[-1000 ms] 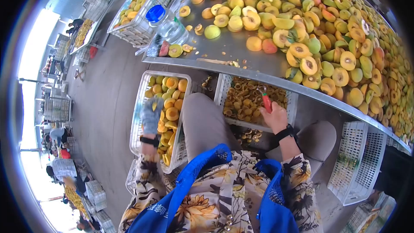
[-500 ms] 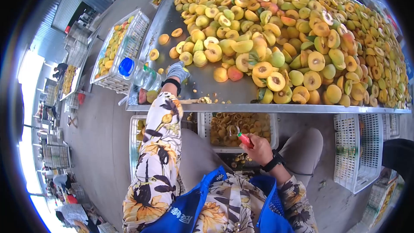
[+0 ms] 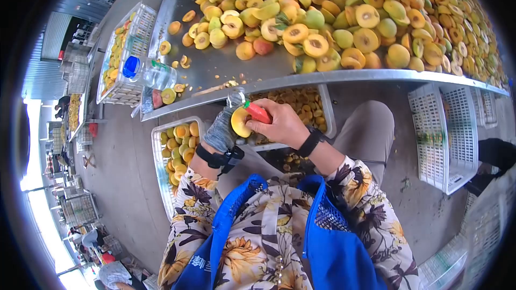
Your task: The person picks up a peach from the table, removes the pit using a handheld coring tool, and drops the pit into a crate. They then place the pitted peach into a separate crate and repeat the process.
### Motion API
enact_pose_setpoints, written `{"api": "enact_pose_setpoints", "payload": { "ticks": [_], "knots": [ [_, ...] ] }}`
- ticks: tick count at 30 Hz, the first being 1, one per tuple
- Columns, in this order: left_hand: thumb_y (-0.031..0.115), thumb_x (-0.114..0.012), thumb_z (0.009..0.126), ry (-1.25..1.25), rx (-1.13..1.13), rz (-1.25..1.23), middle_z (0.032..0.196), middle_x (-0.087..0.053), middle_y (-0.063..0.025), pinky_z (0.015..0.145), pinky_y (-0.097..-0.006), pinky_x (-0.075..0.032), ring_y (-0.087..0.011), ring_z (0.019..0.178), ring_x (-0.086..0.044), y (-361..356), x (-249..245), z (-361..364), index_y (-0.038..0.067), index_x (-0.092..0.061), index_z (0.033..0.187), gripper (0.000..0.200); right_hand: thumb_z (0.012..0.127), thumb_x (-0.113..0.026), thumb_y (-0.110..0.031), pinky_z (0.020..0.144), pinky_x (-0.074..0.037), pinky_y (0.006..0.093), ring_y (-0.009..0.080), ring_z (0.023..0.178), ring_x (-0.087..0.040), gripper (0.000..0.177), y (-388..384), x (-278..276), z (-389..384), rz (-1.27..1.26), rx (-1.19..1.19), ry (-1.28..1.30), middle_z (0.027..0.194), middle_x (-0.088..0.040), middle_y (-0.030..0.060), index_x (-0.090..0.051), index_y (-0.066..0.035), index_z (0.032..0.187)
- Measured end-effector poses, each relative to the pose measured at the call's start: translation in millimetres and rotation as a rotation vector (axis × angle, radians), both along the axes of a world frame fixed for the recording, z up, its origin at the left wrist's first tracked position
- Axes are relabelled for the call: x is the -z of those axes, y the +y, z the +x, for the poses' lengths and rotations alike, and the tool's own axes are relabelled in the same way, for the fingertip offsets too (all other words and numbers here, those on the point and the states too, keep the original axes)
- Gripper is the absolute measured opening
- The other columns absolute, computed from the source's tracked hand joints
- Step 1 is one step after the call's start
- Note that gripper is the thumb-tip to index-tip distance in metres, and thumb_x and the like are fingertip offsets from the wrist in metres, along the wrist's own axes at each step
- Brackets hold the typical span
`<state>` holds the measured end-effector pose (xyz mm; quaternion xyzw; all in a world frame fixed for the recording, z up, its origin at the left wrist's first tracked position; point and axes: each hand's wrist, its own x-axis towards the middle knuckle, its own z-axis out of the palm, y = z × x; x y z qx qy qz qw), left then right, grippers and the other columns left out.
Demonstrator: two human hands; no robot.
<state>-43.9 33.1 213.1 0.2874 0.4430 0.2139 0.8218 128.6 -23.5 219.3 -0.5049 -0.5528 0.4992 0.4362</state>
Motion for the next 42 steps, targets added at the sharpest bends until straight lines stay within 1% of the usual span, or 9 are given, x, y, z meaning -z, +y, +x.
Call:
{"api": "enact_pose_setpoints", "payload": {
  "ticks": [5,7,12,23,29,31,32,35,42],
  "knots": [
    [0.050,-0.040,0.088,-0.433,0.093,0.028,0.092,-0.060,-0.0049,0.058,-0.0247,-0.051,-0.0139,0.074,-0.060,-25,4,19,0.008,-0.052,0.111,0.050,0.075,-0.071,-0.026,0.067,-0.047,0.0270,0.0124,0.071,-0.056,0.040,-16,29,-1,-0.036,0.207,0.055,0.078,-0.061,0.0097,-0.056,-0.001,0.102],
    [0.050,-0.042,0.088,0.004,-0.331,0.235,0.095,-0.059,-0.0030,0.066,-0.0261,-0.051,-0.0136,0.080,-0.058,-45,14,39,0.008,-0.051,0.111,0.049,0.076,-0.069,-0.029,0.065,-0.046,0.0276,0.0124,0.067,-0.053,0.039,-21,35,-6,-0.104,0.204,0.184,0.074,-0.059,0.0093,-0.056,0.000,0.099],
    [0.038,-0.048,0.089,-0.208,-0.645,0.178,0.097,-0.058,-0.0048,0.073,-0.0299,-0.050,-0.0163,0.085,-0.058,-30,40,29,0.008,-0.052,0.109,0.037,0.078,-0.065,-0.023,0.058,-0.046,0.0366,0.0337,0.065,-0.060,0.036,-45,27,-5,0.069,0.217,-0.210,0.070,-0.059,0.0194,-0.052,0.001,0.102],
    [0.039,-0.052,0.087,0.036,-0.420,0.293,0.096,-0.059,-0.0039,0.065,-0.0233,-0.049,-0.0110,0.080,-0.058,-52,13,32,0.005,-0.054,0.108,0.040,0.077,-0.059,-0.013,0.054,-0.044,0.0459,0.0410,0.061,-0.056,0.024,-69,37,-7,0.051,0.045,-0.374,0.061,-0.055,0.0230,-0.044,0.003,0.089],
    [0.031,-0.053,0.088,0.144,-0.469,0.748,0.103,-0.060,-0.0070,0.062,-0.0264,-0.051,-0.0139,0.080,-0.059,-56,41,39,0.003,-0.054,0.111,0.037,0.076,-0.056,-0.010,0.057,-0.044,0.0466,0.0421,0.063,-0.056,0.021,-80,30,-13,-0.028,0.007,-0.316,0.063,-0.055,0.0248,-0.044,0.004,0.087],
    [0.025,-0.054,0.087,0.083,-0.232,0.906,0.101,-0.061,-0.0102,0.064,-0.0273,-0.051,-0.0155,0.079,-0.059,-52,41,30,0.002,-0.053,0.112,0.034,0.075,-0.055,-0.010,0.058,-0.044,0.0466,0.0421,0.065,-0.056,0.021,-83,34,-14,-0.063,-0.027,-0.320,0.064,-0.055,0.0251,-0.045,0.004,0.088],
    [0.023,-0.057,0.085,-0.096,-0.233,0.437,0.096,-0.061,-0.0128,0.063,-0.0287,-0.052,-0.0183,0.075,-0.060,-42,43,26,0.002,-0.053,0.109,0.032,0.075,-0.054,-0.010,0.059,-0.044,0.0466,0.0422,0.066,-0.056,0.022,-82,39,-14,-0.094,-0.062,-0.321,0.065,-0.056,0.0254,-0.046,0.004,0.089],
    [0.022,-0.059,0.083,-0.079,-0.058,0.149,0.090,-0.062,-0.0131,0.060,-0.0297,-0.052,-0.0212,0.069,-0.061,-32,35,20,0.003,-0.055,0.102,0.028,0.074,-0.054,-0.011,0.060,-0.045,0.0443,0.0409,0.066,-0.057,0.021,-83,36,-13,-0.181,-0.091,-0.299,0.068,-0.056,0.0246,-0.047,0.002,0.089],
    [0.022,-0.060,0.083,-0.176,-0.402,0.272,0.083,-0.062,-0.0115,0.055,-0.0312,-0.052,-0.0224,0.066,-0.061,-51,23,28,0.002,-0.057,0.097,0.025,0.080,-0.055,-0.016,0.055,-0.044,0.0342,0.0249,0.054,-0.055,0.016,-72,42,-14,-0.018,-0.178,-0.213,0.062,-0.054,0.0143,-0.049,-0.001,0.086]
  ]
}}
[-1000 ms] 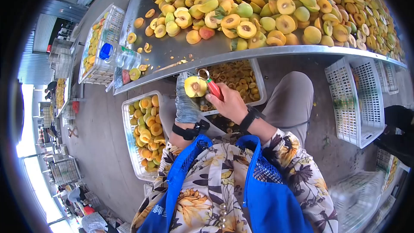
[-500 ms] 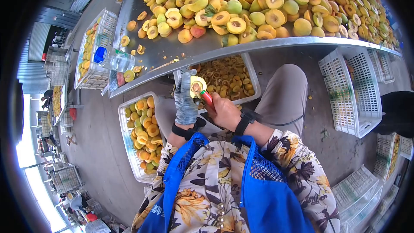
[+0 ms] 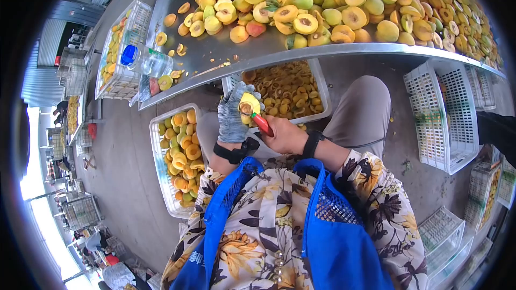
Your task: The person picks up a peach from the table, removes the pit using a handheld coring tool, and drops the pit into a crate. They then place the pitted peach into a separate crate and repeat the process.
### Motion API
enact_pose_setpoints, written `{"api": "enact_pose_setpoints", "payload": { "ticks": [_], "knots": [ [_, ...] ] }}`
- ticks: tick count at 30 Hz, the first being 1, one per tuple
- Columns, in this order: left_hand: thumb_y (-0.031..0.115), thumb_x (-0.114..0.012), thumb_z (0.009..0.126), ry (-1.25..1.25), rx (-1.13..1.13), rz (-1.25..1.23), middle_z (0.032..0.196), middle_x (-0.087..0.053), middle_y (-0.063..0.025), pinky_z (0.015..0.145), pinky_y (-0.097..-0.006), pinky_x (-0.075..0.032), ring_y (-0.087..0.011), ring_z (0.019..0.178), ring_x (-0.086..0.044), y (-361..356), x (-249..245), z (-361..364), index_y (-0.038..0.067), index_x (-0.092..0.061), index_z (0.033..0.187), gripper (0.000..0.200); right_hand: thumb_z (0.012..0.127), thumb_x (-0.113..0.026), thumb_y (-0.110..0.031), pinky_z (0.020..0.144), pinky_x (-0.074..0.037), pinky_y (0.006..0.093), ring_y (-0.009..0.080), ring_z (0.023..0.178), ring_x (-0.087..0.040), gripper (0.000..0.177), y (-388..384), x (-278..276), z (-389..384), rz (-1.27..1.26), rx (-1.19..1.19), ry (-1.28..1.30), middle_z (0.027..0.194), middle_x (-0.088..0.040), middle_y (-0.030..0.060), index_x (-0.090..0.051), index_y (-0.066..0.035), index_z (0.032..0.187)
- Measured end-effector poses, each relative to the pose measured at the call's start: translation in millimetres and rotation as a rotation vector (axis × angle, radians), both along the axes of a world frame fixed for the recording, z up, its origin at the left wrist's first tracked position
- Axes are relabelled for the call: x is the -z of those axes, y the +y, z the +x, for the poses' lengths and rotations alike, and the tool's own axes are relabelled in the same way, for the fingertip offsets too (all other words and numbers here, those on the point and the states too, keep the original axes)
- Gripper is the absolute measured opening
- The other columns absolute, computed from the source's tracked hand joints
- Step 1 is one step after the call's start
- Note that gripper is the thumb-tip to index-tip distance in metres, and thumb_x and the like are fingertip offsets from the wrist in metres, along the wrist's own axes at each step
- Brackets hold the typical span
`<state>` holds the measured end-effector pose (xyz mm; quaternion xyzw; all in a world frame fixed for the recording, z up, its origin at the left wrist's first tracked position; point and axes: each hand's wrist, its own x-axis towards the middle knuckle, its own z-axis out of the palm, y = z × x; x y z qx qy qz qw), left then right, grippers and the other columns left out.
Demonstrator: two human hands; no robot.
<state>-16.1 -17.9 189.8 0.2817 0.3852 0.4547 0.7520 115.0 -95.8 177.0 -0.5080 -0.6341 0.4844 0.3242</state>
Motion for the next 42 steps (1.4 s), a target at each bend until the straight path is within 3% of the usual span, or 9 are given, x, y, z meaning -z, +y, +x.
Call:
{"api": "enact_pose_setpoints", "payload": {
  "ticks": [7,15,23,27,29,31,34,39,42],
  "knots": [
    [0.019,-0.062,0.082,0.204,-0.134,0.188,0.084,-0.062,-0.0117,0.054,-0.0314,-0.053,-0.0217,0.068,-0.062,1,0,-1,0.000,-0.059,0.095,0.024,0.076,-0.053,-0.010,0.049,-0.043,0.0295,0.0153,0.051,-0.052,0.012,0,-27,0,-0.470,-0.081,0.253,0.064,-0.053,0.0069,-0.048,-0.003,0.085],
    [0.025,-0.060,0.082,-0.058,0.352,-0.028,0.076,-0.060,-0.0140,0.051,-0.0336,-0.052,-0.0255,0.061,-0.061,9,-2,-17,0.002,-0.057,0.094,0.027,0.079,-0.051,-0.005,0.031,-0.029,0.0208,0.0053,0.038,-0.038,0.018,-3,-24,3,-0.929,-0.280,0.693,0.058,-0.043,-0.0011,-0.048,-0.008,0.097],
    [0.036,-0.060,0.080,-0.129,-0.369,-0.198,0.080,-0.061,-0.0058,0.056,-0.0321,-0.047,-0.0198,0.071,-0.060,23,64,-43,0.007,-0.055,0.094,0.032,0.087,-0.048,-0.006,0.031,-0.022,0.0192,0.0031,0.037,-0.027,0.020,3,-40,2,-0.830,-0.475,1.236,0.056,-0.034,-0.0033,-0.046,-0.008,0.107],
    [0.040,-0.057,0.083,0.771,-0.429,0.220,0.082,-0.063,-0.0041,0.064,-0.0251,-0.047,-0.0129,0.075,-0.059,0,59,-170,0.006,-0.062,0.100,0.039,0.085,-0.052,-0.011,0.031,-0.031,0.0247,0.0090,0.036,-0.039,0.016,23,-23,19,-0.742,0.043,0.747,0.055,-0.043,0.0013,-0.048,-0.006,0.099],
    [0.033,-0.060,0.083,1.021,-0.386,0.254,0.083,-0.063,-0.0045,0.067,-0.0248,-0.048,-0.0120,0.079,-0.059,-9,74,-252,0.003,-0.062,0.101,0.035,0.079,-0.057,-0.017,0.042,-0.044,0.0363,0.0243,0.047,-0.056,0.020,30,12,28,-0.267,0.211,-0.194,0.062,-0.056,0.0135,-0.049,-0.002,0.089],
    [0.021,-0.061,0.083,1.791,-0.177,0.100,0.089,-0.062,-0.0045,0.073,-0.0254,-0.047,-0.0121,0.085,-0.058,-20,29,-260,-0.001,-0.060,0.103,0.030,0.076,-0.059,-0.020,0.051,-0.046,0.0394,0.0300,0.057,-0.058,0.024,31,47,37,-0.115,0.240,-0.408,0.067,-0.058,0.0184,-0.050,0.000,0.085],
    [0.024,-0.064,0.080,1.582,-0.435,0.590,0.095,-0.063,-0.0118,0.074,-0.0302,-0.047,-0.0238,0.083,-0.061,17,8,-241,0.006,-0.064,0.094,0.023,0.073,-0.062,-0.024,0.064,-0.047,0.0435,0.0372,0.071,-0.060,0.028,38,50,36,-0.018,0.263,-0.532,0.072,-0.059,0.0236,-0.051,0.001,0.080],
    [0.019,-0.066,0.074,1.412,-0.092,1.239,0.097,-0.063,-0.0100,0.081,-0.0329,-0.046,-0.0265,0.093,-0.058,148,-18,-82,0.012,-0.063,0.099,0.026,0.073,-0.063,-0.027,0.066,-0.045,0.0456,0.0418,0.075,-0.057,0.031,40,36,30,-0.177,0.225,-0.281,0.073,-0.058,0.0253,-0.051,0.001,0.079],
    [0.026,-0.067,0.073,1.580,0.270,1.138,0.110,-0.057,-0.0147,0.090,-0.0362,-0.041,-0.0301,0.104,-0.053,209,-4,0,0.010,-0.055,0.113,0.045,0.073,-0.062,-0.028,0.065,-0.045,0.0454,0.0418,0.073,-0.057,0.032,26,46,37,-0.136,0.231,-0.285,0.071,-0.057,0.0251,-0.050,0.001,0.079]
  ]
}}
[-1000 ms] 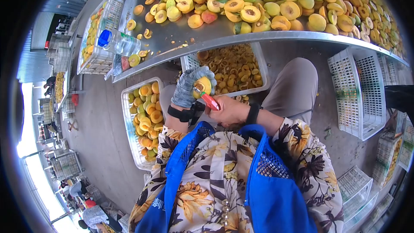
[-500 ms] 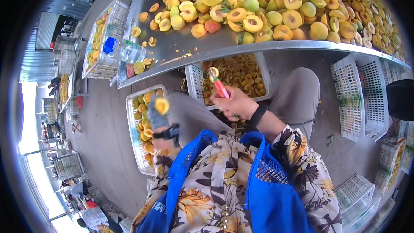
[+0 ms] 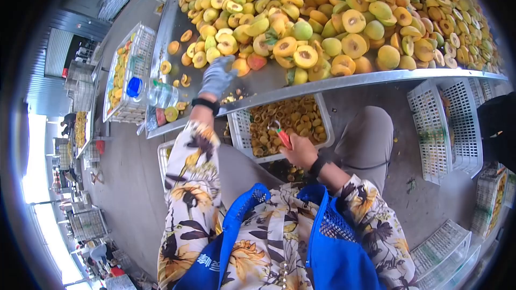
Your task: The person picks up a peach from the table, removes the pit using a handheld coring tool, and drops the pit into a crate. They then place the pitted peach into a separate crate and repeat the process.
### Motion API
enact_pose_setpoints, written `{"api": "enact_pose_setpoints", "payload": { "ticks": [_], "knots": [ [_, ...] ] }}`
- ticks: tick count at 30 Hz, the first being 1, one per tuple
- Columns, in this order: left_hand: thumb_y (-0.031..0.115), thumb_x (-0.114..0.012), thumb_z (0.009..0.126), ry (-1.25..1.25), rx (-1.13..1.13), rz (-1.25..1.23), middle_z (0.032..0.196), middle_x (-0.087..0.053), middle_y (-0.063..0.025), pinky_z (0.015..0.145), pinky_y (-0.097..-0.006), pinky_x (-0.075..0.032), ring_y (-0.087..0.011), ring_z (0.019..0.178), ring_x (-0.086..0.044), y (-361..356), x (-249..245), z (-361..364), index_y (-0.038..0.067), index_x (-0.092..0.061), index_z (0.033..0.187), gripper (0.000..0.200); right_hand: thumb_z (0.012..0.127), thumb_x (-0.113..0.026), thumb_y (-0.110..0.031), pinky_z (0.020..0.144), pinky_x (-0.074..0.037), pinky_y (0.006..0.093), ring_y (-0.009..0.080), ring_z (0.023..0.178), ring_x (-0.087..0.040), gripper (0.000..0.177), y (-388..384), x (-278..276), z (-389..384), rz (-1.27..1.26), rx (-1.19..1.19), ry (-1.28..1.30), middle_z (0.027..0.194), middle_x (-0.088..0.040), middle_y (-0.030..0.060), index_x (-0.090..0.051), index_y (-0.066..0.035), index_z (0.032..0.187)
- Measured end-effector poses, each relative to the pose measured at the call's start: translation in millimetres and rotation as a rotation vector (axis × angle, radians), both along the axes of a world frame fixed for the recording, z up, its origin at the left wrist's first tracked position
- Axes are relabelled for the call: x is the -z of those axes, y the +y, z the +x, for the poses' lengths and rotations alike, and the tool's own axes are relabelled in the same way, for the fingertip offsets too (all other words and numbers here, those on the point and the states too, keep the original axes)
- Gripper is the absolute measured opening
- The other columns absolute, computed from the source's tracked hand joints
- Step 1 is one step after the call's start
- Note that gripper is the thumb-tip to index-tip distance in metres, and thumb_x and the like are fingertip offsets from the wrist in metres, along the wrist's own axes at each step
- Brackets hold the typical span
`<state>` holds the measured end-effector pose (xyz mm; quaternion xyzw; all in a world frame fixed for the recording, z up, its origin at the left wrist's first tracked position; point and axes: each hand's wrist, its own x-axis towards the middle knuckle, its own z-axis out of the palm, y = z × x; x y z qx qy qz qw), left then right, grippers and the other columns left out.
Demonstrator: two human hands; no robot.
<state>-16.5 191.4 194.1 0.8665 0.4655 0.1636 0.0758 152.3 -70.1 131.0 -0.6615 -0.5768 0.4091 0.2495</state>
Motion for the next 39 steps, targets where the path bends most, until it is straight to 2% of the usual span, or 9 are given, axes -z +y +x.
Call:
{"api": "enact_pose_setpoints", "payload": {
  "ticks": [7,9,11,14,27,30,33,37,39],
  "knots": [
    [0.030,-0.072,0.062,0.224,-0.227,-0.237,0.100,-0.061,-0.0174,0.079,-0.0361,-0.049,-0.0306,0.095,-0.059,23,7,50,0.005,-0.052,0.113,0.061,0.074,-0.063,-0.025,0.062,-0.044,0.0450,0.0411,0.069,-0.057,0.031,-22,-13,18,0.027,0.033,0.037,0.069,-0.057,0.0247,-0.049,0.002,0.081],
    [0.030,-0.066,0.070,-0.108,-0.205,-0.494,0.097,-0.062,-0.0128,0.071,-0.0333,-0.051,-0.0253,0.094,-0.060,10,3,25,0.006,-0.053,0.112,0.050,0.074,-0.063,-0.024,0.061,-0.044,0.0447,0.0408,0.069,-0.057,0.030,-15,-26,19,0.041,0.056,0.059,0.068,-0.056,0.0244,-0.050,0.001,0.083],
    [0.030,-0.060,0.076,-0.840,-0.083,-1.011,0.096,-0.063,-0.0141,0.061,-0.0280,-0.050,-0.0220,0.084,-0.063,-32,-23,-1,0.002,-0.051,0.114,0.048,0.074,-0.063,-0.020,0.059,-0.043,0.0444,0.0409,0.067,-0.056,0.026,-4,-42,17,0.161,0.139,0.181,0.066,-0.055,0.0235,-0.050,0.000,0.085],
    [0.044,-0.049,0.085,-1.342,-0.251,-1.231,0.085,-0.062,-0.0171,0.033,-0.0189,-0.039,-0.0213,0.058,-0.062,-94,-43,-5,0.001,-0.052,0.105,0.048,0.074,-0.062,-0.017,0.057,-0.043,0.0445,0.0409,0.064,-0.055,0.023,14,-69,9,0.292,0.110,0.166,0.064,-0.055,0.0225,-0.050,-0.001,0.086],
    [0.044,-0.040,0.089,-1.416,-0.285,-1.256,0.074,-0.061,-0.0071,0.032,-0.0191,-0.039,-0.0138,0.054,-0.059,-181,-19,-3,0.007,-0.055,0.099,0.041,0.075,-0.065,-0.017,0.054,-0.045,0.0406,0.0382,0.060,-0.057,0.026,3,-85,-21,0.386,0.101,0.197,0.063,-0.056,0.0208,-0.052,-0.001,0.090],
    [0.050,-0.044,0.088,-1.205,-0.267,-1.398,0.074,-0.061,-0.0080,0.043,-0.0253,-0.049,-0.0149,0.053,-0.059,-190,-43,5,0.004,-0.054,0.098,0.048,0.075,-0.069,-0.026,0.057,-0.045,0.0319,0.0267,0.061,-0.058,0.040,11,-95,0,0.383,0.005,0.226,0.069,-0.058,0.0156,-0.053,-0.001,0.101],
    [0.052,-0.042,0.088,-0.998,-0.262,-1.493,0.078,-0.061,-0.0079,0.046,-0.0257,-0.050,-0.0149,0.055,-0.059,-192,-47,1,0.004,-0.054,0.100,0.051,0.074,-0.070,-0.027,0.058,-0.046,0.0336,0.0333,0.061,-0.057,0.039,14,-94,1,0.348,-0.191,0.250,0.067,-0.057,0.0183,-0.055,0.000,0.098],
    [0.059,-0.043,0.084,-1.338,0.040,-1.426,0.090,-0.059,-0.0065,0.040,-0.0187,-0.042,-0.0104,0.057,-0.056,-195,-40,-3,0.004,-0.051,0.110,0.062,0.077,-0.069,-0.030,0.059,-0.046,0.0329,0.0217,0.059,-0.059,0.038,19,-75,-12,0.407,0.168,0.344,0.063,-0.057,0.0106,-0.055,0.001,0.093],
    [0.055,-0.037,0.088,-1.330,-0.147,-1.115,0.099,-0.058,-0.0042,0.050,-0.0192,-0.045,-0.0097,0.072,-0.055,-204,-18,2,0.007,-0.050,0.113,0.055,0.080,-0.066,-0.028,0.058,-0.046,0.0314,0.0164,0.061,-0.057,0.033,18,-62,-22,0.208,0.270,0.648,0.063,-0.056,0.0041,-0.053,0.001,0.091]
  ]
}}
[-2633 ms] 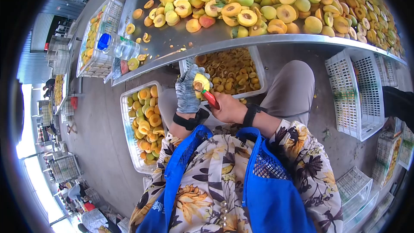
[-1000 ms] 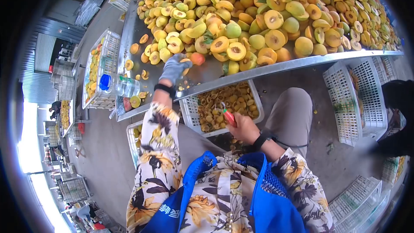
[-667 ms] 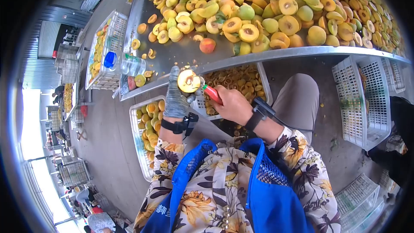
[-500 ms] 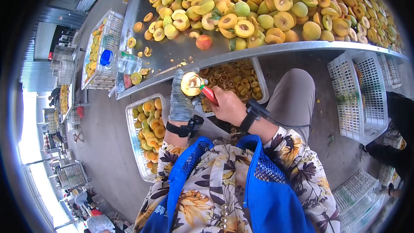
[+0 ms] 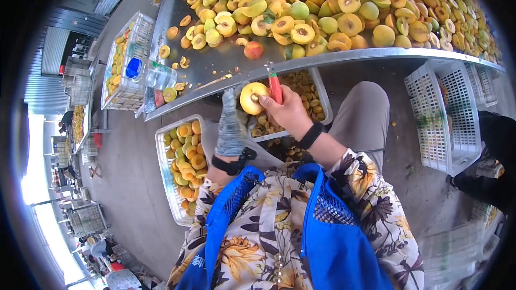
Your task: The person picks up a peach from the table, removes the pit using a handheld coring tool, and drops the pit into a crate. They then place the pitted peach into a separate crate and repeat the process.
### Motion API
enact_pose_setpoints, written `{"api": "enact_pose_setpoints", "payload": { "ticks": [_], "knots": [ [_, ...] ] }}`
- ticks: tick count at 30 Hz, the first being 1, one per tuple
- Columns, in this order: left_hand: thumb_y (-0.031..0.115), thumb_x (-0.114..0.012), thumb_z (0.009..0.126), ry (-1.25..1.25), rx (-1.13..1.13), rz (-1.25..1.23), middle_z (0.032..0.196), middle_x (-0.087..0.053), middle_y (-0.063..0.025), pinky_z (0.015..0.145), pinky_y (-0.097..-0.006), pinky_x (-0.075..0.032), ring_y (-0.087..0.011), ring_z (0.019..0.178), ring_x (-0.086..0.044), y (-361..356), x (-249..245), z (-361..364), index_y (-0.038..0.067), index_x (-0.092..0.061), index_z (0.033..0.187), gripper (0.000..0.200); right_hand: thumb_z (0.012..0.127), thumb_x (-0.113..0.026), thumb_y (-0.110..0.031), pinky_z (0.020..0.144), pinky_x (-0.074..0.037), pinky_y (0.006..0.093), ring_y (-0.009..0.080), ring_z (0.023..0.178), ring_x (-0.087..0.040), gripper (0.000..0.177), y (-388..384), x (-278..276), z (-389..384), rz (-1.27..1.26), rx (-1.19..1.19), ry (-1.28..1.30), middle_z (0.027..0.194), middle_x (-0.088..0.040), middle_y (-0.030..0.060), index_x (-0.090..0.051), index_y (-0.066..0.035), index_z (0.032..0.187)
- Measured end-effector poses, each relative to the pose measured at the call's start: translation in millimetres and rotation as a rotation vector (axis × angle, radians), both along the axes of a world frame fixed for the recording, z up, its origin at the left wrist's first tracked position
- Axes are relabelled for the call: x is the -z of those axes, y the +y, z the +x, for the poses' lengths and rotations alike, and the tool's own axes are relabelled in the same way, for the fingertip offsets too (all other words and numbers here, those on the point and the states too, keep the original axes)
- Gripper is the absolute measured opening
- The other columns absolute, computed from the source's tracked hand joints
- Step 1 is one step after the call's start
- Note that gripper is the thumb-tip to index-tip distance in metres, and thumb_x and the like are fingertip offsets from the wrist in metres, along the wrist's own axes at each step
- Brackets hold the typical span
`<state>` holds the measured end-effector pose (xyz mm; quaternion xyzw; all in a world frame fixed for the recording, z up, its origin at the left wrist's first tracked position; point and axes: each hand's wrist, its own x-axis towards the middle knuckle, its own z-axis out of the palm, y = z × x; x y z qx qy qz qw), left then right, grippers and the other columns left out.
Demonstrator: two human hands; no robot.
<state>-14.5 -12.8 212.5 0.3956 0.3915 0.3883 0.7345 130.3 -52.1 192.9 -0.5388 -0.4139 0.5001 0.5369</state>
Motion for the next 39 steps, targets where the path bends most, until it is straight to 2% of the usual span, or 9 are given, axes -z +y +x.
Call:
{"api": "enact_pose_setpoints", "payload": {
  "ticks": [2,3,6,12,18,21,27,34,39],
  "knots": [
    [0.049,-0.043,0.088,0.104,-0.359,0.318,0.101,-0.058,-0.0041,0.063,-0.0246,-0.049,-0.0126,0.076,-0.056,-6,46,17,0.008,-0.050,0.114,0.050,0.082,-0.064,-0.026,0.056,-0.046,0.0303,0.0157,0.060,-0.057,0.031,-9,-5,-24,-0.280,-0.015,0.357,0.064,-0.055,0.0013,-0.051,0.001,0.090],
    [0.045,-0.048,0.088,-0.123,-0.355,-0.048,0.104,-0.057,-0.0063,0.077,-0.0297,-0.048,-0.0165,0.089,-0.056,7,45,10,0.008,-0.050,0.114,0.045,0.081,-0.063,-0.025,0.052,-0.045,0.0340,0.0230,0.056,-0.058,0.031,-13,-7,-28,-0.287,-0.037,0.149,0.063,-0.057,0.0072,-0.049,0.001,0.090],
    [0.045,-0.046,0.088,-0.271,-0.448,-0.094,0.103,-0.057,-0.0069,0.080,-0.0318,-0.048,-0.0191,0.092,-0.057,8,45,1,0.009,-0.051,0.113,0.044,0.079,-0.064,-0.023,0.049,-0.044,0.0384,0.0345,0.053,-0.057,0.030,-22,-3,-31,0.198,0.059,-0.438,0.061,-0.057,0.0160,-0.048,0.001,0.089],
    [0.045,-0.045,0.089,-0.162,-0.400,-0.034,0.094,-0.060,-0.0080,0.073,-0.0335,-0.051,-0.0199,0.084,-0.059,8,49,-10,0.004,-0.053,0.107,0.046,0.077,-0.060,-0.016,0.057,-0.044,0.0465,0.0402,0.064,-0.057,0.023,-38,-6,-24,0.129,-0.156,-0.561,0.065,-0.056,0.0227,-0.047,0.000,0.087],
    [0.035,-0.044,0.092,-0.052,-0.411,0.310,0.110,-0.052,-0.0113,0.076,-0.0262,-0.049,-0.0151,0.091,-0.056,5,56,1,0.004,-0.038,0.127,0.047,0.079,-0.057,-0.016,0.057,-0.044,0.0475,0.0419,0.062,-0.056,0.024,-41,-2,-24,0.054,-0.233,-0.614,0.062,-0.055,0.0251,-0.044,0.003,0.085],
    [0.035,-0.050,0.089,0.111,-0.479,0.549,0.095,-0.062,-0.0080,0.064,-0.0275,-0.052,-0.0168,0.076,-0.061,3,48,7,0.001,-0.057,0.104,0.037,0.076,-0.058,-0.010,0.054,-0.043,0.0460,0.0426,0.062,-0.055,0.025,-44,5,-29,0.036,-0.186,-0.580,0.062,-0.054,0.0243,-0.043,0.004,0.089],
    [0.033,-0.058,0.085,-0.021,-0.121,-0.135,0.080,-0.063,-0.0122,0.052,-0.0284,-0.052,-0.0198,0.059,-0.061,11,20,-6,0.006,-0.057,0.097,0.029,0.074,-0.053,-0.006,0.056,-0.044,0.0454,0.0422,0.064,-0.056,0.025,-43,8,-21,0.025,-0.400,-0.629,0.063,-0.055,0.0245,-0.044,0.004,0.095],
    [0.042,-0.052,0.086,-0.042,-0.133,-0.120,0.076,-0.062,-0.0091,0.053,-0.0280,-0.052,-0.0200,0.062,-0.062,17,18,-5,0.006,-0.055,0.096,0.037,0.077,-0.060,-0.017,0.061,-0.047,0.0415,0.0382,0.067,-0.059,0.028,-32,-23,-7,0.152,-0.311,-0.543,0.070,-0.058,0.0222,-0.051,0.003,0.094],
    [0.055,-0.043,0.086,0.051,0.240,-0.318,0.100,-0.058,-0.0067,0.067,-0.0267,-0.052,-0.0161,0.082,-0.060,10,-7,-7,0.006,-0.050,0.110,0.055,0.076,-0.069,-0.031,0.062,-0.048,0.0327,0.0270,0.067,-0.061,0.045,-15,-10,0,0.106,-0.267,-0.379,0.074,-0.060,0.0170,-0.053,0.002,0.101]
  ]
}}
